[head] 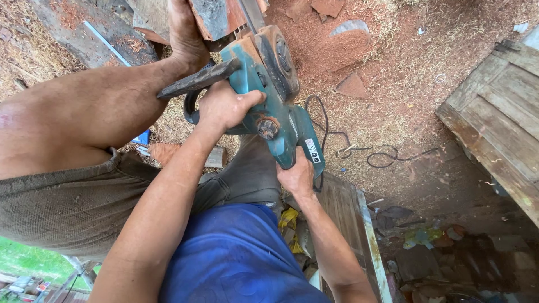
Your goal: Cutting and measuring wood pieces using a hand-held chainsaw and a metal ruler.
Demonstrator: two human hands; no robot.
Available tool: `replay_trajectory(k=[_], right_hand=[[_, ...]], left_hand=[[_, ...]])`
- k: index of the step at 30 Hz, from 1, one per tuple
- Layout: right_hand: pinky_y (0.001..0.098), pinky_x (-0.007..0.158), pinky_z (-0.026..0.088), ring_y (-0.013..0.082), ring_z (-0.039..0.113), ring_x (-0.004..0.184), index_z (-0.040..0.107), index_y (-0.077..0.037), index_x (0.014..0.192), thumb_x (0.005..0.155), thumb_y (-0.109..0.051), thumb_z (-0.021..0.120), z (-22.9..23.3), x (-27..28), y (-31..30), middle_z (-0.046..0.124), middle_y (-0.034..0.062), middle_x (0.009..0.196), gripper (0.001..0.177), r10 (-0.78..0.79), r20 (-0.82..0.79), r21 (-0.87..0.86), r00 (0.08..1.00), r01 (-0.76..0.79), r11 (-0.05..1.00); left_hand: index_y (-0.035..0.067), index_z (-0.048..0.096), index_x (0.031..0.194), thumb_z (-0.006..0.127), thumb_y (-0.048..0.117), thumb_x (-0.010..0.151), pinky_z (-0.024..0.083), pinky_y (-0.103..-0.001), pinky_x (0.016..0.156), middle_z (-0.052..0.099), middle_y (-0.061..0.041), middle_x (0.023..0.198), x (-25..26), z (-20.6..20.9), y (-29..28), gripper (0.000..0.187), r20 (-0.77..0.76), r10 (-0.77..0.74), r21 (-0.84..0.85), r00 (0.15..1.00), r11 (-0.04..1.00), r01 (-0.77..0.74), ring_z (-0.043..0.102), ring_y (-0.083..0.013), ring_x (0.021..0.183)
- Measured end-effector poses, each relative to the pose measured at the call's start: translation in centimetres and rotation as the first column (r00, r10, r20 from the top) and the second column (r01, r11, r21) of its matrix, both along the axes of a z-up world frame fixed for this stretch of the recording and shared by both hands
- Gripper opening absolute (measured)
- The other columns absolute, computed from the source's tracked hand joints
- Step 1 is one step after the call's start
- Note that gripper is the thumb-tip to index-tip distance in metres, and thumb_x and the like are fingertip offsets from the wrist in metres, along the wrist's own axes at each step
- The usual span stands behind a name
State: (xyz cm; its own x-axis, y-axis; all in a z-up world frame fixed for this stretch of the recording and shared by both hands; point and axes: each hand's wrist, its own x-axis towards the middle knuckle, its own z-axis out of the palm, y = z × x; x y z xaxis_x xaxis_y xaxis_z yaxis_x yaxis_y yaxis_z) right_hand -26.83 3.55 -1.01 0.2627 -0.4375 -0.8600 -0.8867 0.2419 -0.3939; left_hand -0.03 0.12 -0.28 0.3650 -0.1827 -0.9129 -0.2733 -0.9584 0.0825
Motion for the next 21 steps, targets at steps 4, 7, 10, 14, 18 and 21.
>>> replay_trajectory(k=[4, 7, 10, 14, 18, 21], right_hand=[[0.0465, 0.084, 0.060, 0.0379, 0.076, 0.089, 0.058, 0.001, 0.109, 0.075, -0.012, 0.078, 0.3, 0.4, -0.6, 0.075, 0.0239, 0.094, 0.041, 0.004, 0.024, -0.009, 1.000, -0.004, 1.000], [0.0455, 0.085, 0.061, 0.0362, 0.077, 0.090, 0.058, -0.001, 0.109, 0.081, -0.014, 0.074, -0.6, -0.3, 0.1, 0.076, 0.0224, 0.096, 0.035, -0.006, 0.027, 0.011, 1.000, 0.005, 1.000], [0.0457, 0.086, 0.061, 0.0377, 0.077, 0.089, 0.057, 0.000, 0.112, 0.083, -0.015, 0.073, -1.2, -0.6, 0.6, 0.075, 0.0233, 0.095, 0.036, 0.011, 0.014, 0.021, 1.000, -0.011, 1.000], [0.0476, 0.085, 0.060, 0.0395, 0.076, 0.090, 0.058, 0.000, 0.111, 0.081, -0.015, 0.074, -0.6, -0.1, 0.2, 0.075, 0.0241, 0.094, 0.037, 0.018, -0.009, 0.009, 1.000, -0.018, 1.000], [0.0492, 0.085, 0.059, 0.0423, 0.075, 0.091, 0.058, 0.000, 0.110, 0.080, -0.015, 0.075, 0.0, 0.1, -0.1, 0.074, 0.0257, 0.094, 0.038, 0.025, -0.025, -0.015, 0.999, -0.025, 1.000], [0.0492, 0.086, 0.058, 0.0426, 0.075, 0.091, 0.058, 0.000, 0.111, 0.080, -0.015, 0.075, -0.1, 0.0, 0.1, 0.074, 0.0260, 0.095, 0.039, 0.025, -0.038, -0.002, 0.999, -0.025, 1.000]], left_hand=[[0.002, 0.074, 0.105, 0.070, 0.064, 0.064, 0.055, -0.044, 0.088, 0.074, -0.023, 0.101, -0.1, -0.6, 0.4, 0.074, 0.030, -0.004, -0.029, 1.000, 1.000, 0.005, 0.072, -0.0373, 0.098], [0.004, 0.073, 0.108, 0.069, 0.063, 0.064, 0.055, -0.044, 0.087, 0.074, -0.022, 0.101, -0.2, -0.4, 0.3, 0.074, 0.009, 0.000, -0.057, 1.000, 0.998, 0.000, 0.072, -0.0371, 0.096], [0.006, 0.076, 0.105, 0.066, 0.063, 0.066, 0.056, -0.043, 0.087, 0.076, -0.020, 0.100, -0.1, -0.1, -0.1, 0.070, -0.032, -0.018, 0.026, 0.999, 0.999, 0.019, 0.074, -0.0349, 0.096], [0.005, 0.075, 0.105, 0.069, 0.064, 0.065, 0.056, -0.044, 0.083, 0.074, -0.020, 0.098, -0.2, -0.7, 0.5, 0.071, 0.000, -0.039, -0.031, 0.999, 0.999, 0.039, 0.073, -0.0362, 0.093], [0.002, 0.075, 0.101, 0.069, 0.065, 0.065, 0.057, -0.043, 0.084, 0.075, -0.021, 0.096, -0.3, -0.8, 0.8, 0.073, 0.007, -0.024, -0.020, 1.000, 0.999, 0.024, 0.073, -0.0354, 0.092], [-0.002, 0.074, 0.100, 0.071, 0.066, 0.065, 0.057, -0.043, 0.084, 0.074, -0.023, 0.096, -0.2, -0.9, 0.9, 0.076, 0.016, -0.006, -0.018, 1.000, 1.000, 0.007, 0.073, -0.0359, 0.092]])
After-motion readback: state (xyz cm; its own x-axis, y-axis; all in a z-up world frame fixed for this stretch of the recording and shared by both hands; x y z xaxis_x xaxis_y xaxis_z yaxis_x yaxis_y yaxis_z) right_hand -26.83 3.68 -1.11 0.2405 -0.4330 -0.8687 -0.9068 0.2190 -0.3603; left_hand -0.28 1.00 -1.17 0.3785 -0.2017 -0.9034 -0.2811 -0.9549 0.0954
